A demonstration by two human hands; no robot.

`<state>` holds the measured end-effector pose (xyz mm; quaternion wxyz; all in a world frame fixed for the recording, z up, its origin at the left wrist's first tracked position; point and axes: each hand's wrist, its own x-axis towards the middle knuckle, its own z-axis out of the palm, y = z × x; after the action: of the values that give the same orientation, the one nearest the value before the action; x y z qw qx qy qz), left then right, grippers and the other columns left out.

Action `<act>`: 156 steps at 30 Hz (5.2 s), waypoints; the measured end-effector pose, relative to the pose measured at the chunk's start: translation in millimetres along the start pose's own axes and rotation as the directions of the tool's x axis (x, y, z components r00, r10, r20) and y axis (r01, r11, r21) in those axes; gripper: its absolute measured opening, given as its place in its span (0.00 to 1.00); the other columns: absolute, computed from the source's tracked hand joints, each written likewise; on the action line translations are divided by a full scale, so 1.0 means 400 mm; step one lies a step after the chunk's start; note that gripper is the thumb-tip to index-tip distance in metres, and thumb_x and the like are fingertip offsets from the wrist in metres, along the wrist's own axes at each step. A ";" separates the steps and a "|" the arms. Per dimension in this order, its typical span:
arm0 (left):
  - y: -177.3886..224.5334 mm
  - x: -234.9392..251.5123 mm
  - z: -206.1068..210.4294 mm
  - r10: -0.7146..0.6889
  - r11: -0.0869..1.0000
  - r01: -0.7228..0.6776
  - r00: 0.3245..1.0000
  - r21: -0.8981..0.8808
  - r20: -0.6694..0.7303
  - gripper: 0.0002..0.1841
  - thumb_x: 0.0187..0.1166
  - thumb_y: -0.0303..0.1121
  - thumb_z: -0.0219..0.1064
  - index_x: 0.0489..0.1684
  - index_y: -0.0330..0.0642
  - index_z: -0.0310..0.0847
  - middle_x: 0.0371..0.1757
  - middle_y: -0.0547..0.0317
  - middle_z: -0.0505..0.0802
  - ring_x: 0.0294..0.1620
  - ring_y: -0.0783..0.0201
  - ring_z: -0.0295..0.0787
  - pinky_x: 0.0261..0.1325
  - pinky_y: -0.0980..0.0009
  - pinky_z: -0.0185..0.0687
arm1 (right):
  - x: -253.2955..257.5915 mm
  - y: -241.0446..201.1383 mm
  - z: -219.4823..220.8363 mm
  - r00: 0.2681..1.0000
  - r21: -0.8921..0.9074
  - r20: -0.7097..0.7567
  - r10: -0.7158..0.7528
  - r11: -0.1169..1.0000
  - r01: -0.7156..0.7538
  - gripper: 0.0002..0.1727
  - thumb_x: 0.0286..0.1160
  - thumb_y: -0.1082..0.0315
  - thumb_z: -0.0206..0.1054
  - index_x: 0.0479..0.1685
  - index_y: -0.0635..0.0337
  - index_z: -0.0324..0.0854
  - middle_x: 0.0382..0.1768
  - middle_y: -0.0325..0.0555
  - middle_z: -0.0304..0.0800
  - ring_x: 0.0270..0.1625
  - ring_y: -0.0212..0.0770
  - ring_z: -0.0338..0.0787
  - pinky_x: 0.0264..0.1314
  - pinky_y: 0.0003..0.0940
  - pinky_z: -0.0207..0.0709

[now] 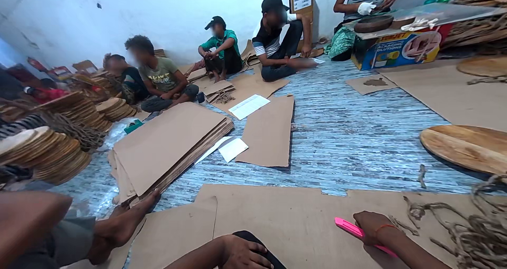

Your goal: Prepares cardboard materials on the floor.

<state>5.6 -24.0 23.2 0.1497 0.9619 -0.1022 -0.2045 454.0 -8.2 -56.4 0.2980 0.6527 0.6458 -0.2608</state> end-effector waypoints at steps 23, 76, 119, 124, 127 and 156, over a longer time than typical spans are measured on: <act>-0.056 0.003 0.052 0.103 0.994 -0.106 0.990 -0.031 -0.092 0.60 0.44 0.75 0.74 0.85 0.50 0.71 0.87 0.39 0.71 0.91 0.45 0.59 0.92 0.48 0.44 | -0.015 -0.001 -0.021 1.000 0.055 0.002 0.013 0.998 -0.013 0.25 0.74 0.55 0.73 0.60 0.67 0.82 0.61 0.65 0.89 0.68 0.64 0.87 0.63 0.67 0.79; -0.031 0.003 0.026 0.038 0.999 -0.038 0.999 -0.025 -0.028 0.62 0.41 0.75 0.76 0.86 0.50 0.70 0.89 0.41 0.69 0.93 0.44 0.55 0.92 0.47 0.42 | 0.023 0.022 -0.001 0.995 0.104 0.078 -0.060 0.993 0.052 0.37 0.67 0.38 0.78 0.54 0.69 0.86 0.58 0.67 0.90 0.66 0.64 0.89 0.66 0.67 0.78; -0.055 0.004 0.046 0.096 0.995 -0.096 0.995 -0.003 -0.026 0.62 0.42 0.75 0.75 0.87 0.48 0.68 0.88 0.39 0.69 0.92 0.44 0.56 0.93 0.48 0.40 | 0.009 0.012 0.000 0.993 0.031 0.109 -0.036 0.999 0.033 0.29 0.63 0.49 0.82 0.52 0.67 0.87 0.56 0.65 0.91 0.63 0.63 0.89 0.63 0.66 0.79; -0.053 0.004 0.042 0.095 0.996 -0.095 0.995 0.003 -0.037 0.62 0.43 0.75 0.74 0.87 0.49 0.68 0.88 0.39 0.70 0.92 0.44 0.58 0.92 0.48 0.43 | 0.011 0.014 0.002 0.991 0.038 0.124 -0.043 0.999 0.039 0.29 0.64 0.49 0.82 0.50 0.68 0.87 0.54 0.65 0.91 0.61 0.64 0.90 0.62 0.66 0.80; -0.049 0.002 0.042 0.081 0.996 -0.081 0.996 -0.022 -0.036 0.60 0.43 0.73 0.76 0.86 0.49 0.70 0.88 0.40 0.69 0.92 0.44 0.57 0.93 0.48 0.42 | 0.000 0.009 -0.002 0.991 0.057 0.135 -0.020 0.998 0.012 0.31 0.64 0.47 0.82 0.49 0.70 0.86 0.54 0.67 0.90 0.61 0.64 0.90 0.62 0.65 0.80; -0.049 0.004 0.042 0.103 0.994 -0.102 0.994 0.024 -0.041 0.59 0.46 0.72 0.76 0.86 0.47 0.69 0.88 0.39 0.70 0.92 0.46 0.58 0.93 0.47 0.40 | 0.018 0.015 0.001 0.991 0.110 0.129 -0.046 0.993 0.032 0.32 0.68 0.44 0.79 0.51 0.70 0.88 0.55 0.67 0.91 0.61 0.64 0.90 0.64 0.65 0.79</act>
<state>2.4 -10.3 1.6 0.1516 0.9610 -0.1507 -0.1753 460.3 -3.6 -61.5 0.2991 0.6365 0.6225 -0.3435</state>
